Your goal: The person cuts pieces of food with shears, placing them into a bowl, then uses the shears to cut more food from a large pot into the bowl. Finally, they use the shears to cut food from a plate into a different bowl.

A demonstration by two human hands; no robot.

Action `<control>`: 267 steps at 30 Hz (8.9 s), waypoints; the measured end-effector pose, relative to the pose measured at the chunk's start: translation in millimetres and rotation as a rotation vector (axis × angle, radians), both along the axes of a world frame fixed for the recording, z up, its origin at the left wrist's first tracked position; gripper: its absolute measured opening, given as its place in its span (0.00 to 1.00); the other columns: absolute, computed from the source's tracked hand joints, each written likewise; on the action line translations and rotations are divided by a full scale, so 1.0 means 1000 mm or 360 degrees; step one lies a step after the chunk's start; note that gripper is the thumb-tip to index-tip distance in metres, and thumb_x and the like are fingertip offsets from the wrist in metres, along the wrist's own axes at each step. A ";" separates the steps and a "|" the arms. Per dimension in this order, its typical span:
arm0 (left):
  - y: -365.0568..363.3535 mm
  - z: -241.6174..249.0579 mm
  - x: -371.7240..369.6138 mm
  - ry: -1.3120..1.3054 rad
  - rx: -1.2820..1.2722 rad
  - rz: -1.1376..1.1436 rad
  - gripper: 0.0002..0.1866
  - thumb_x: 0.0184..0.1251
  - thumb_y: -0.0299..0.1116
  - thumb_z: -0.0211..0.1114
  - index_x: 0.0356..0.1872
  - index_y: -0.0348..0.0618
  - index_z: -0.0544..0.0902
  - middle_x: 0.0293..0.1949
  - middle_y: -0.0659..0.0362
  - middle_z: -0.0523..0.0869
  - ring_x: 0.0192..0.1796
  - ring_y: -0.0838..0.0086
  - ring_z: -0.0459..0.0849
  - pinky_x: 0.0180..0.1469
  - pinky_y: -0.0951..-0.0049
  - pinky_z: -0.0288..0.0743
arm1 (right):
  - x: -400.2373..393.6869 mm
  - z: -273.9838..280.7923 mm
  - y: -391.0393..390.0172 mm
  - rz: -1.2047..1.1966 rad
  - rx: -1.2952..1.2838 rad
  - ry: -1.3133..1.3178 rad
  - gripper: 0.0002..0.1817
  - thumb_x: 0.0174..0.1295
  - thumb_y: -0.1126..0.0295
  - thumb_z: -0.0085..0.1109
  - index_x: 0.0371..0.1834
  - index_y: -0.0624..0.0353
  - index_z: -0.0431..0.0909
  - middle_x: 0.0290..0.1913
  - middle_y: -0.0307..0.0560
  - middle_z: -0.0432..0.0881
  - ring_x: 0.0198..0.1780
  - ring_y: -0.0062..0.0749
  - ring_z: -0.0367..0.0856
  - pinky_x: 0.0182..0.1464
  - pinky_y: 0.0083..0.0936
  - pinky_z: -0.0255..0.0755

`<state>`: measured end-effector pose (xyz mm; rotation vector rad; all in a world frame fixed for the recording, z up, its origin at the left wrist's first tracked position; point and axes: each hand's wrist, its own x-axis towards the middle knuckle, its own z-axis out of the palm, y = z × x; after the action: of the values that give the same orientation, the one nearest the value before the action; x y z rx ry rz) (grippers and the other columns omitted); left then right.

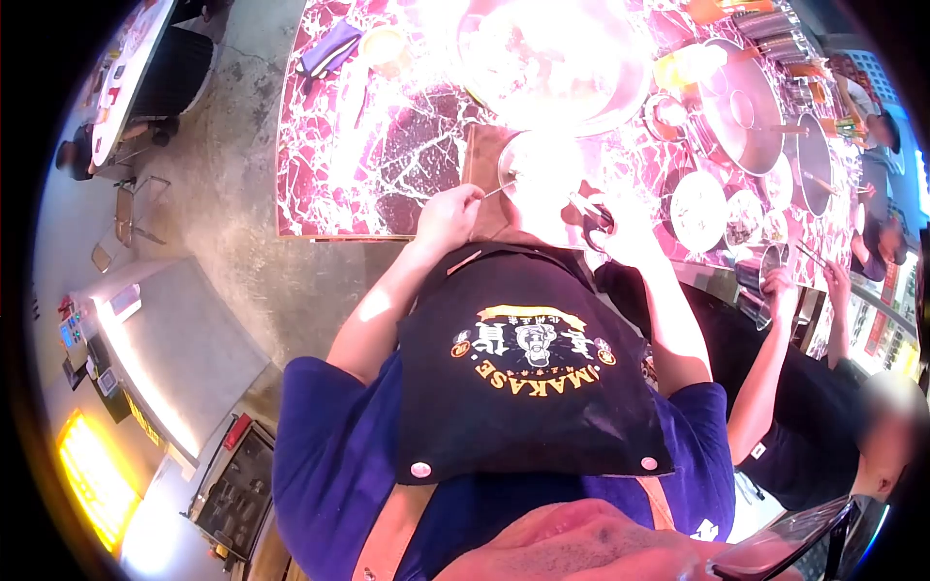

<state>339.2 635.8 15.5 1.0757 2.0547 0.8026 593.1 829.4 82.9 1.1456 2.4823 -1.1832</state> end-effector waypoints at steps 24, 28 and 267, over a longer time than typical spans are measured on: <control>0.343 -0.049 -0.149 0.0665 -0.0460 -0.0094 0.14 0.62 0.33 0.60 0.46 0.44 0.89 0.43 0.48 0.90 0.48 0.54 0.89 0.52 0.56 0.82 | 0.015 -0.030 0.127 -0.0402 -0.0581 0.0203 0.30 0.56 0.79 0.65 0.65 0.58 0.72 0.46 0.50 0.86 0.49 0.34 0.86 0.54 0.28 0.76; 0.392 -0.048 -0.140 0.0809 -0.0553 -0.0510 0.12 0.59 0.31 0.61 0.37 0.41 0.91 0.38 0.50 0.91 0.43 0.58 0.92 0.46 0.57 0.84 | -0.002 -0.050 0.143 -0.0460 -0.0594 0.0170 0.30 0.56 0.77 0.66 0.65 0.57 0.73 0.46 0.52 0.86 0.49 0.36 0.86 0.55 0.30 0.76; 0.009 -0.065 0.026 -0.1624 0.0192 0.0229 0.11 0.76 0.30 0.59 0.52 0.38 0.85 0.26 0.68 0.77 0.24 0.85 0.70 0.27 0.82 0.64 | -0.005 0.032 -0.020 0.0260 0.0552 -0.0349 0.34 0.52 0.61 0.69 0.64 0.51 0.70 0.56 0.58 0.81 0.58 0.54 0.81 0.61 0.44 0.76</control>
<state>365.7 644.3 -49.1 0.3968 1.2151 1.2294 588.0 809.6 114.4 1.0533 2.6083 -0.5651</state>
